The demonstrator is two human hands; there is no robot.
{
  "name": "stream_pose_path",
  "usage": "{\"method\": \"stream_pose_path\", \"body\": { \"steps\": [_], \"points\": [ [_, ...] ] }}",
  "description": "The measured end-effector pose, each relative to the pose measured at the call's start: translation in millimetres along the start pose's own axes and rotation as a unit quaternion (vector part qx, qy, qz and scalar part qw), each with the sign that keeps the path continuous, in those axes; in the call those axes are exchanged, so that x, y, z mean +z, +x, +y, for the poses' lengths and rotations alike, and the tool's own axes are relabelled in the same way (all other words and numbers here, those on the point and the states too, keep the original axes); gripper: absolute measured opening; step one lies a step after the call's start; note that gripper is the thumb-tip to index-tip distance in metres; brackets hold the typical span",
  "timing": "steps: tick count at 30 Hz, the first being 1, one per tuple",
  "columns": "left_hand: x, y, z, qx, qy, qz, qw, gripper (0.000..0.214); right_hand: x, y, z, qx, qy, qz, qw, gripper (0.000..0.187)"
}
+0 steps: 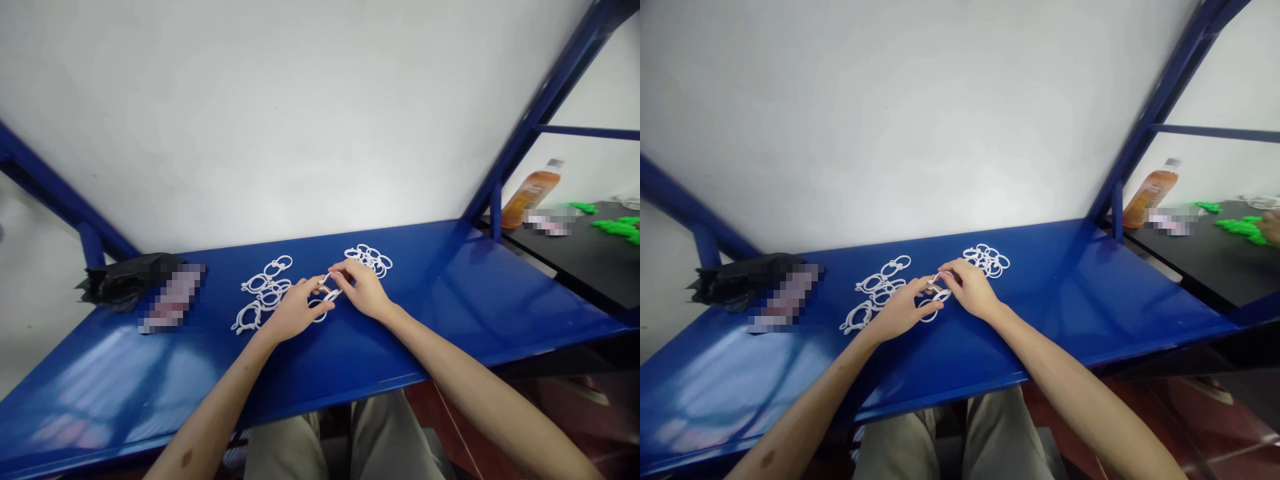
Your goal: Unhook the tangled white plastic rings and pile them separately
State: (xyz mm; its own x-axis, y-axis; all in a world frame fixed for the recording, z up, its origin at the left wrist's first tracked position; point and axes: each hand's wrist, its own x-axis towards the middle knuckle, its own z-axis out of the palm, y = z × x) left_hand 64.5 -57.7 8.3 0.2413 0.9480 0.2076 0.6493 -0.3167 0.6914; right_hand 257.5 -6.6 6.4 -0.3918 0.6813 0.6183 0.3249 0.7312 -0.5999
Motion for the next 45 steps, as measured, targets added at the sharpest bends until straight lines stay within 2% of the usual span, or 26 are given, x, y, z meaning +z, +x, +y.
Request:
{"method": "stream_pose_path", "body": {
  "steps": [3, 6, 10, 13, 15, 17, 20, 22, 26, 31, 35, 37, 42, 45],
  "points": [
    [-1.5, -1, 2, 0.0, 0.004, -0.02, 1.0, 0.041, -1, 0, 0, -0.014, -0.001, -0.01, 1.0, 0.016],
    [-3.6, 1, 3, -0.002, 0.017, -0.015, 1.0, 0.022, -3, 0, 1, -0.018, -0.008, -0.014, 1.0, 0.014],
    [-6.6, 5, -4, -0.008, 0.099, 0.06, 0.993, 0.018, -4, 2, 3, 0.025, -0.036, -0.006, 0.999, 0.012],
    [-9.4, 7, -14, 0.02, 0.187, 0.13, 0.974, 0.017, -4, 2, 5, 0.066, -0.055, -0.021, 0.996, 0.01],
    [-10.9, 6, -19, 0.03, 0.228, 0.14, 0.963, 0.016, -4, 3, 6, 0.087, -0.061, -0.033, 0.994, 0.009],
    [-11.1, 5, -20, 0.029, 0.243, 0.123, 0.962, 0.012, -4, 3, 6, 0.103, -0.066, -0.039, 0.992, 0.01],
    [-8.1, 2, -14, 0.043, 0.227, 0.082, 0.97, 0.021, -3, 2, 5, 0.112, -0.067, -0.032, 0.991, 0.01],
    [-4.9, 2, -8, 0.049, 0.203, 0.077, 0.975, 0.027, -3, 2, 4, 0.109, -0.061, -0.02, 0.992, 0.01],
    [-1.9, 4, 0, 0.035, 0.154, 0.085, 0.984, 0.016, -1, 0, -1, 0.095, -0.022, -0.01, 0.995, 0.011],
    [-4.6, 7, -1, -0.021, 0.049, 0.112, 0.992, 0.016, 2, -2, -4, 0.067, 0.051, -0.077, 0.993, 0.014],
    [-4.9, 7, -2, -0.062, -0.003, 0.125, 0.99, 0.015, 3, -4, -3, 0.051, 0.069, -0.097, 0.992, 0.017],
    [-5.0, 5, -3, -0.042, 0.008, 0.131, 0.99, 0.015, 3, -5, -3, 0.033, 0.053, -0.106, 0.992, 0.019],
    [-6.1, 0, -5, 0.082, 0.073, 0.14, 0.984, 0.019, 3, -9, -3, -0.049, -0.006, -0.134, 0.99, 0.018],
    [-2.9, 0, -7, 0.104, 0.102, 0.134, 0.98, 0.018, 5, -10, -3, -0.046, -0.029, -0.142, 0.988, 0.016]
  ]
}}
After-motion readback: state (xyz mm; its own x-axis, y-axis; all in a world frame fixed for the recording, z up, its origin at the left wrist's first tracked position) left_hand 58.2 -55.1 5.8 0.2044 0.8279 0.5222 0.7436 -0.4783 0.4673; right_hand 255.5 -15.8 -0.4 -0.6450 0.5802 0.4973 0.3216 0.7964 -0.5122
